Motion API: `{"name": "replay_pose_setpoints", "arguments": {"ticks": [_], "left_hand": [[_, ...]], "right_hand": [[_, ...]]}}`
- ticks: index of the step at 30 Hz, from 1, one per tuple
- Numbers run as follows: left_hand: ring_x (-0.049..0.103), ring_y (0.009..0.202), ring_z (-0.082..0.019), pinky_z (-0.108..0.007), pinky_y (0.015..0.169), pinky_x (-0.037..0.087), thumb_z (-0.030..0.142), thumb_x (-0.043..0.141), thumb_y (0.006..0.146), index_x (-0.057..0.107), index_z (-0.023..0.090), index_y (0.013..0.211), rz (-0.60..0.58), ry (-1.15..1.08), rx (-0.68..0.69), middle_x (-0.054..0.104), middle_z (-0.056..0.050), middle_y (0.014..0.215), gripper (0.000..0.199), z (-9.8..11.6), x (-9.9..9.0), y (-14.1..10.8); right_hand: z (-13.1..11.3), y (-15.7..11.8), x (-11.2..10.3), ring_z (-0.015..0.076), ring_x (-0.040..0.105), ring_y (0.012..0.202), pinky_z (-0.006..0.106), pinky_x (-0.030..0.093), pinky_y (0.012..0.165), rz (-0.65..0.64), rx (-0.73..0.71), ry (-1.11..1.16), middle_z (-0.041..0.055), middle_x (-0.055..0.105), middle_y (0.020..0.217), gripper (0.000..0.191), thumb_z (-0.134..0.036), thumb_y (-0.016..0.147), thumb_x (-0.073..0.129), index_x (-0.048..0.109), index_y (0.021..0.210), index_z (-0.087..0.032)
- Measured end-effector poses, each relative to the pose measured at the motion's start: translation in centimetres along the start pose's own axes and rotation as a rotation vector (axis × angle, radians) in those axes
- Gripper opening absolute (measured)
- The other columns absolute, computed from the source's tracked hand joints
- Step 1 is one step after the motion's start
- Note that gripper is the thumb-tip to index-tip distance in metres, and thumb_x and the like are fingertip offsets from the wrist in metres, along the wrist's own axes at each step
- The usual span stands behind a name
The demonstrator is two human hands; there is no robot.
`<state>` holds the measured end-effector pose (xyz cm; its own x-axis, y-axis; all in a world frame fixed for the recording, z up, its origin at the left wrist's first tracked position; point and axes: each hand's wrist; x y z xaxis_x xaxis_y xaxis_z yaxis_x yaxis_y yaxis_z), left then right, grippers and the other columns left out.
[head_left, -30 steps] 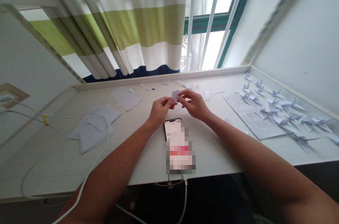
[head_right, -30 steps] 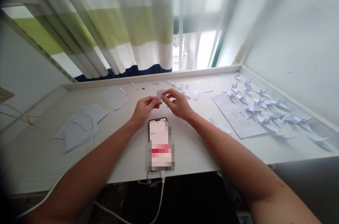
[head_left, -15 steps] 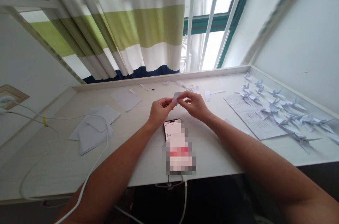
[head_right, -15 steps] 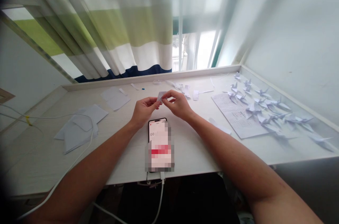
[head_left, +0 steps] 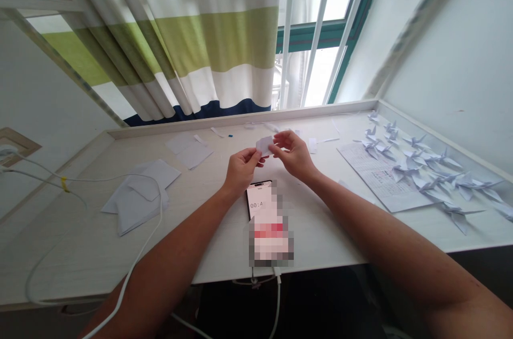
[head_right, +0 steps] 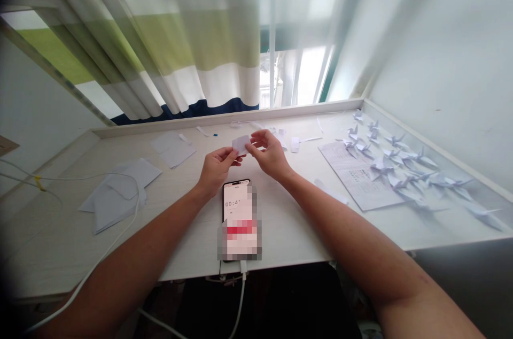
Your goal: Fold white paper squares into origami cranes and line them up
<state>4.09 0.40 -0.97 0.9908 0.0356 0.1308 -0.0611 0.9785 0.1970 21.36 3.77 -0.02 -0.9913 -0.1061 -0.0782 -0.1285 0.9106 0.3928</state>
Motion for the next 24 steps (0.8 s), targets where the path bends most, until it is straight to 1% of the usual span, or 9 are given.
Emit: {"name": "replay_pose_setpoints", "arguments": {"ticks": [3,5,8,10,14,16,20,24], "left_hand": [[0.076,0.080,-0.022,-0.037,0.078,0.060,0.046,0.085,0.079,0.074,0.014,0.107,-0.040,-0.042,-0.053,0.082,-0.011,0.090,0.044,0.1,0.3,-0.3],[0.077,0.081,-0.023,-0.036,0.077,0.059,0.042,0.084,0.080,0.071,0.015,0.107,-0.062,0.018,-0.056,0.082,-0.010,0.088,0.040,0.3,0.3,-0.5],[0.075,0.082,-0.021,-0.031,0.072,0.056,0.037,0.082,0.082,0.071,0.018,0.107,-0.011,0.183,0.047,0.080,-0.007,0.088,0.033,0.7,0.1,-0.6],[0.074,0.081,-0.019,-0.030,0.070,0.055,0.037,0.080,0.084,0.073,0.019,0.110,0.026,0.223,0.105,0.079,-0.005,0.088,0.032,0.9,-0.1,-0.5],[0.072,0.075,-0.018,-0.030,0.068,0.057,0.040,0.080,0.084,0.077,0.017,0.101,0.050,0.170,0.112,0.080,-0.007,0.087,0.028,0.9,-0.4,-0.2],[0.072,0.074,-0.018,-0.030,0.067,0.057,0.042,0.082,0.082,0.078,0.017,0.098,0.057,0.134,0.104,0.081,-0.008,0.087,0.030,0.8,-0.4,-0.1],[0.072,0.072,-0.018,-0.030,0.066,0.058,0.048,0.087,0.078,0.079,0.016,0.094,0.035,0.068,0.098,0.081,-0.007,0.085,0.036,0.9,-0.3,0.0],[0.072,0.068,-0.017,-0.030,0.066,0.058,0.048,0.091,0.073,0.080,0.017,0.095,0.033,-0.010,0.089,0.080,-0.005,0.077,0.040,1.1,-0.2,0.0]], "right_hand": [[-0.1,0.1,0.0,0.0200,0.073,0.078,0.037,0.063,0.071,-0.066,0.079,0.111,0.0049,0.076,0.086,0.042,-0.054,0.083,0.083,0.068,0.101,-0.020],[-0.3,0.0,0.0,0.0200,0.073,0.075,0.037,0.062,0.070,-0.091,0.085,0.103,0.0053,0.077,0.084,0.041,-0.056,0.084,0.082,0.071,0.099,-0.019],[-0.6,-0.2,0.2,0.0199,0.071,0.075,0.037,0.060,0.071,-0.092,0.028,-0.017,0.0052,0.077,0.082,0.035,-0.052,0.086,0.080,0.076,0.097,-0.019],[-0.9,-0.4,0.4,0.0195,0.070,0.076,0.037,0.059,0.072,-0.108,-0.003,-0.061,0.0046,0.076,0.081,0.031,-0.050,0.088,0.078,0.077,0.094,-0.020],[-1.1,-0.5,0.5,0.0191,0.070,0.077,0.036,0.058,0.072,-0.136,0.005,-0.030,0.0052,0.077,0.083,0.031,-0.050,0.088,0.078,0.076,0.091,-0.019],[-1.0,-0.4,0.5,0.0188,0.070,0.076,0.035,0.058,0.071,-0.142,0.027,0.001,0.0055,0.077,0.083,0.034,-0.052,0.085,0.081,0.075,0.090,-0.019],[-0.9,-0.4,0.7,0.0184,0.071,0.074,0.035,0.061,0.070,-0.162,0.077,0.105,0.0058,0.078,0.082,0.040,-0.055,0.080,0.085,0.076,0.089,-0.018],[-0.9,-0.5,0.8,0.0165,0.069,0.070,0.034,0.060,0.066,-0.138,0.061,0.179,0.0023,0.075,0.074,0.034,-0.048,0.080,0.086,0.077,0.094,-0.018]]}}
Point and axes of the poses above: each hand's wrist, its own y-axis towards the middle knuckle, its own x-axis out of the palm, z = x × y
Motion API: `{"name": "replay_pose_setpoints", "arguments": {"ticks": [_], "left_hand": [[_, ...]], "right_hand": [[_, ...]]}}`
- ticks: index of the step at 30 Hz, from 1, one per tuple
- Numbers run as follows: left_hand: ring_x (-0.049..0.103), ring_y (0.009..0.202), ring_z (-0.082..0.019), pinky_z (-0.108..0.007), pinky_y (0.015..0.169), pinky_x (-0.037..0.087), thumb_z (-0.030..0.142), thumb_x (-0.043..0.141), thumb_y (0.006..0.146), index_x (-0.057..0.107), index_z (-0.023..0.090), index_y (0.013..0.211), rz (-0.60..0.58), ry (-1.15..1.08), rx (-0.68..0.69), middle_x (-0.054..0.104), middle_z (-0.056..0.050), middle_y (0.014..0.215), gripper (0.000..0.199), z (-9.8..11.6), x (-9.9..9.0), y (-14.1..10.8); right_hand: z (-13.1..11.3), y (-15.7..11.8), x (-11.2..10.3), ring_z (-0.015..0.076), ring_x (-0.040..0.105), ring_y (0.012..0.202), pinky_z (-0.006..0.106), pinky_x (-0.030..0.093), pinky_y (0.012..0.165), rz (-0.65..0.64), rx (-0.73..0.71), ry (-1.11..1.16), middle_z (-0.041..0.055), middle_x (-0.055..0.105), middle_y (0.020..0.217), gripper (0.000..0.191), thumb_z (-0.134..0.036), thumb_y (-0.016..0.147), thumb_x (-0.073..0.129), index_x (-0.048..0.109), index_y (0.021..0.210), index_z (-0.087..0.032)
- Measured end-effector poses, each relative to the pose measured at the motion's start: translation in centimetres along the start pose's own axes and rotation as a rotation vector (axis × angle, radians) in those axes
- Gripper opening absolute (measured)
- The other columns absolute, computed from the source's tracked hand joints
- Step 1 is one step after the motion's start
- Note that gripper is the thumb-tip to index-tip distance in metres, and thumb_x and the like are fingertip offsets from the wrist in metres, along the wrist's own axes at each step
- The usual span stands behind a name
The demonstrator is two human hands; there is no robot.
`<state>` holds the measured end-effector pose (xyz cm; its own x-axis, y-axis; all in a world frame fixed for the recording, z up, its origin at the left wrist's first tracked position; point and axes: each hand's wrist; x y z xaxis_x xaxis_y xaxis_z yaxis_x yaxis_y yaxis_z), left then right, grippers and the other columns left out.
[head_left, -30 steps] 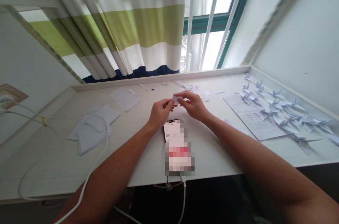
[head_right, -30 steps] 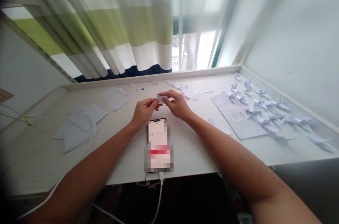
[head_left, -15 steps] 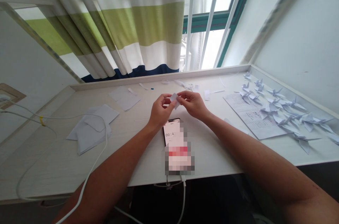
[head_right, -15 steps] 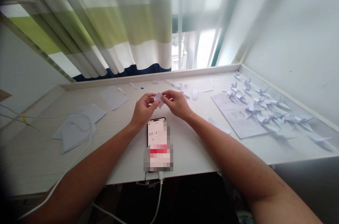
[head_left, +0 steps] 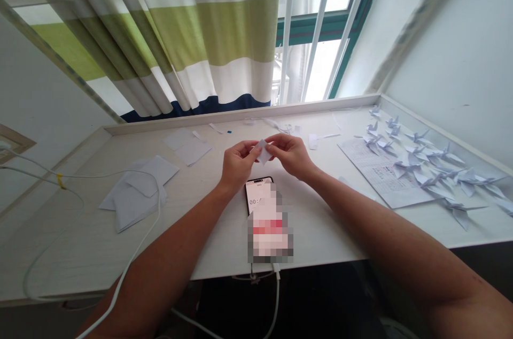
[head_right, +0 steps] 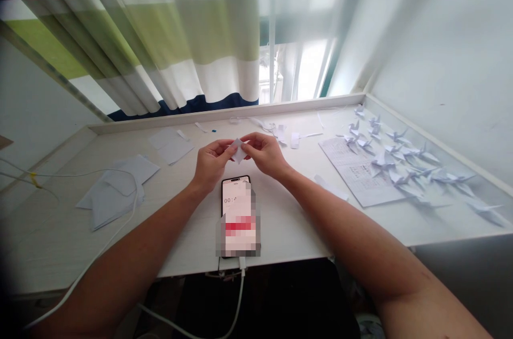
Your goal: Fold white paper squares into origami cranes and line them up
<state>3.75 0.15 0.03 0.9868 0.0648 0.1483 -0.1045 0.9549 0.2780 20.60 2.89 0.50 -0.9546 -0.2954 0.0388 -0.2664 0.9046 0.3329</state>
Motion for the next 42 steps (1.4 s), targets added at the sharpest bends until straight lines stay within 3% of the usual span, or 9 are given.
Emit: {"name": "replay_pose_setpoints", "arguments": {"ticks": [6,17,21,28,36,42], "left_hand": [[0.074,0.072,-0.018,-0.033,0.069,0.060,0.042,0.091,0.073,0.081,0.019,0.099,-0.056,-0.075,-0.096,0.080,-0.003,0.080,0.036,0.16,-0.35,0.00],[0.071,0.066,-0.018,-0.031,0.062,0.056,0.046,0.094,0.068,0.077,0.017,0.086,-0.043,-0.012,-0.046,0.079,-0.005,0.074,0.038,0.66,0.01,-0.05],[0.071,0.066,-0.018,-0.032,0.064,0.058,0.043,0.095,0.065,0.078,0.017,0.085,-0.051,-0.059,-0.095,0.078,-0.004,0.073,0.037,0.74,0.02,0.04],[0.073,0.076,-0.018,-0.032,0.070,0.061,0.038,0.091,0.071,0.080,0.019,0.087,-0.083,-0.101,-0.110,0.079,-0.004,0.081,0.027,0.56,-0.31,0.06],[0.072,0.072,-0.018,-0.033,0.070,0.061,0.046,0.094,0.070,0.076,0.017,0.085,-0.071,-0.009,-0.053,0.078,-0.004,0.078,0.037,0.67,-0.19,-0.02],[0.074,0.075,-0.018,-0.034,0.076,0.061,0.045,0.096,0.068,0.078,0.016,0.103,-0.052,-0.013,-0.018,0.080,-0.005,0.084,0.049,-0.05,-0.52,0.23]], "right_hand": [[-0.03,0.06,-0.41,0.0160,0.068,0.069,0.034,0.061,0.067,-0.004,0.010,0.020,0.0007,0.073,0.072,0.026,-0.043,0.082,0.084,0.079,0.093,-0.020],[-0.25,-0.02,-0.23,0.0172,0.070,0.066,0.034,0.060,0.063,-0.028,0.033,0.013,0.0022,0.073,0.071,0.041,-0.053,0.076,0.091,0.073,0.086,-0.018],[-0.21,0.04,-0.39,0.0160,0.068,0.066,0.035,0.061,0.066,-0.052,0.027,0.027,0.0004,0.072,0.069,0.034,-0.049,0.079,0.088,0.076,0.091,-0.020],[-0.41,0.13,-0.95,0.0172,0.072,0.080,0.035,0.063,0.074,-0.081,0.082,0.107,0.0032,0.077,0.086,0.017,-0.036,0.083,0.082,0.080,0.087,-0.020],[-0.13,0.03,-0.75,0.0181,0.072,0.078,0.036,0.063,0.076,-0.079,0.048,0.053,0.0023,0.076,0.082,0.035,-0.045,0.077,0.089,0.078,0.099,-0.020],[0.09,0.09,-0.91,0.0190,0.072,0.080,0.038,0.062,0.080,-0.042,0.077,0.010,0.0061,0.079,0.088,0.039,-0.050,0.075,0.092,0.080,0.094,-0.018]]}}
Point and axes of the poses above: each hand's wrist, its own y-axis towards the middle knuckle, its own x-axis out of the palm, z = x × y
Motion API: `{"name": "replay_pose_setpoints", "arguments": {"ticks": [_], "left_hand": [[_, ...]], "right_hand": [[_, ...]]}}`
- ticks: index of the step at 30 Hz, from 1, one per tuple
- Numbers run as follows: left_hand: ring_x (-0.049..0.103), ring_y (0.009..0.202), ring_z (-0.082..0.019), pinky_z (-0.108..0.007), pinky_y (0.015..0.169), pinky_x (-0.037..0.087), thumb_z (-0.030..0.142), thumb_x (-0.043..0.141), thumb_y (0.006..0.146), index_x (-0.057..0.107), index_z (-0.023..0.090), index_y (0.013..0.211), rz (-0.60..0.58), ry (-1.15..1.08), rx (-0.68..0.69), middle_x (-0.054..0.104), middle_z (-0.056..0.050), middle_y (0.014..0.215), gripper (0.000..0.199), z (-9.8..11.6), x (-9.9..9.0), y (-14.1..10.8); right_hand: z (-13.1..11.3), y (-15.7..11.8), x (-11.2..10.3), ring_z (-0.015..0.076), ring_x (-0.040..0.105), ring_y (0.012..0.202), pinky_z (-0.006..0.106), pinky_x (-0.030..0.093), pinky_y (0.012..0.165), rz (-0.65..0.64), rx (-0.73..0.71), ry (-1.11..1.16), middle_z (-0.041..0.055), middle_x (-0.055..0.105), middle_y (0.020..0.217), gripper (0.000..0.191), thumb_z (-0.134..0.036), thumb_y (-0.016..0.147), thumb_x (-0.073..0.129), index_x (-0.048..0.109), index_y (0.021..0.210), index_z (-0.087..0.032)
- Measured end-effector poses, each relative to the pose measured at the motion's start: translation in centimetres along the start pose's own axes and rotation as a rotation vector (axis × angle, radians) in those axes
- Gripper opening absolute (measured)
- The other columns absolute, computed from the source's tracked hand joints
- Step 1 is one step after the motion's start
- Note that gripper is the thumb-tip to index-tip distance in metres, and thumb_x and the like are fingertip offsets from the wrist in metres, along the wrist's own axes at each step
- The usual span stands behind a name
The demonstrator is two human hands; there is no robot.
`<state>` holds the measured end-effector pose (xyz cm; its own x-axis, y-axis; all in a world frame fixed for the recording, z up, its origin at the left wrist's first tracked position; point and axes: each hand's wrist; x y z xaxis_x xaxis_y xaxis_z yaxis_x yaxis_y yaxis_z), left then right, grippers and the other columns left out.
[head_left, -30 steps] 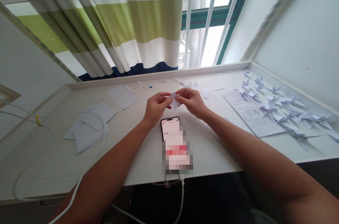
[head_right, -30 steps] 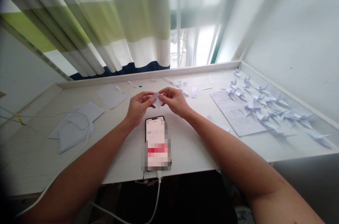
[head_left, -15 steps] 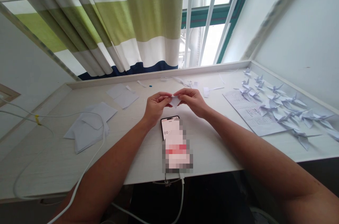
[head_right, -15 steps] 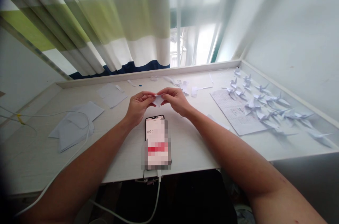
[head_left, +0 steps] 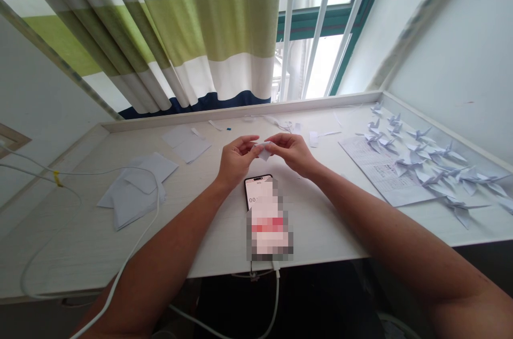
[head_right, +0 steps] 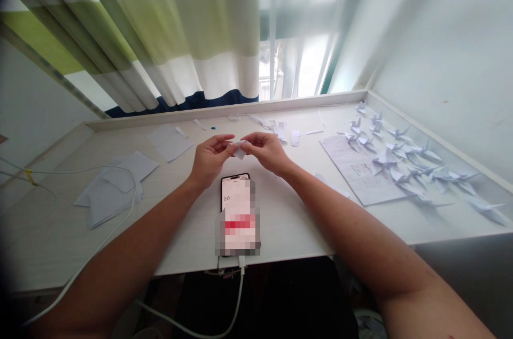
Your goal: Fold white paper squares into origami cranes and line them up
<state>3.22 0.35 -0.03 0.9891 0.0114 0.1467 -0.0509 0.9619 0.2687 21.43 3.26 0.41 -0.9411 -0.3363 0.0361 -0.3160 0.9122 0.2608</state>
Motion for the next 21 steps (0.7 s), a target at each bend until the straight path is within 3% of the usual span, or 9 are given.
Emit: {"name": "replay_pose_setpoints", "arguments": {"ticks": [9,21], "left_hand": [[0.075,0.077,-0.021,-0.037,0.079,0.061,0.046,0.098,0.066,0.080,0.016,0.087,0.040,0.006,0.003,0.080,-0.007,0.082,0.041,0.19,0.23,-0.10],[0.077,0.080,-0.021,-0.037,0.084,0.061,0.044,0.100,0.062,0.082,0.015,0.087,0.026,-0.030,-0.068,0.082,-0.009,0.086,0.042,0.51,0.07,-0.16]], "right_hand": [[-0.45,-0.11,0.02,0.0184,0.069,0.079,0.037,0.060,0.077,0.001,-0.054,-0.070,0.0054,0.079,0.087,0.037,-0.056,0.080,0.086,0.081,0.089,-0.020],[-0.37,-0.07,-0.06,0.0168,0.068,0.078,0.035,0.057,0.076,-0.029,-0.055,-0.037,0.0034,0.078,0.084,0.023,-0.043,0.082,0.087,0.082,0.087,-0.021]]}}
Point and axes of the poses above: each hand's wrist, its own y-axis towards the middle knuckle, its own x-axis out of the palm, z = x × y
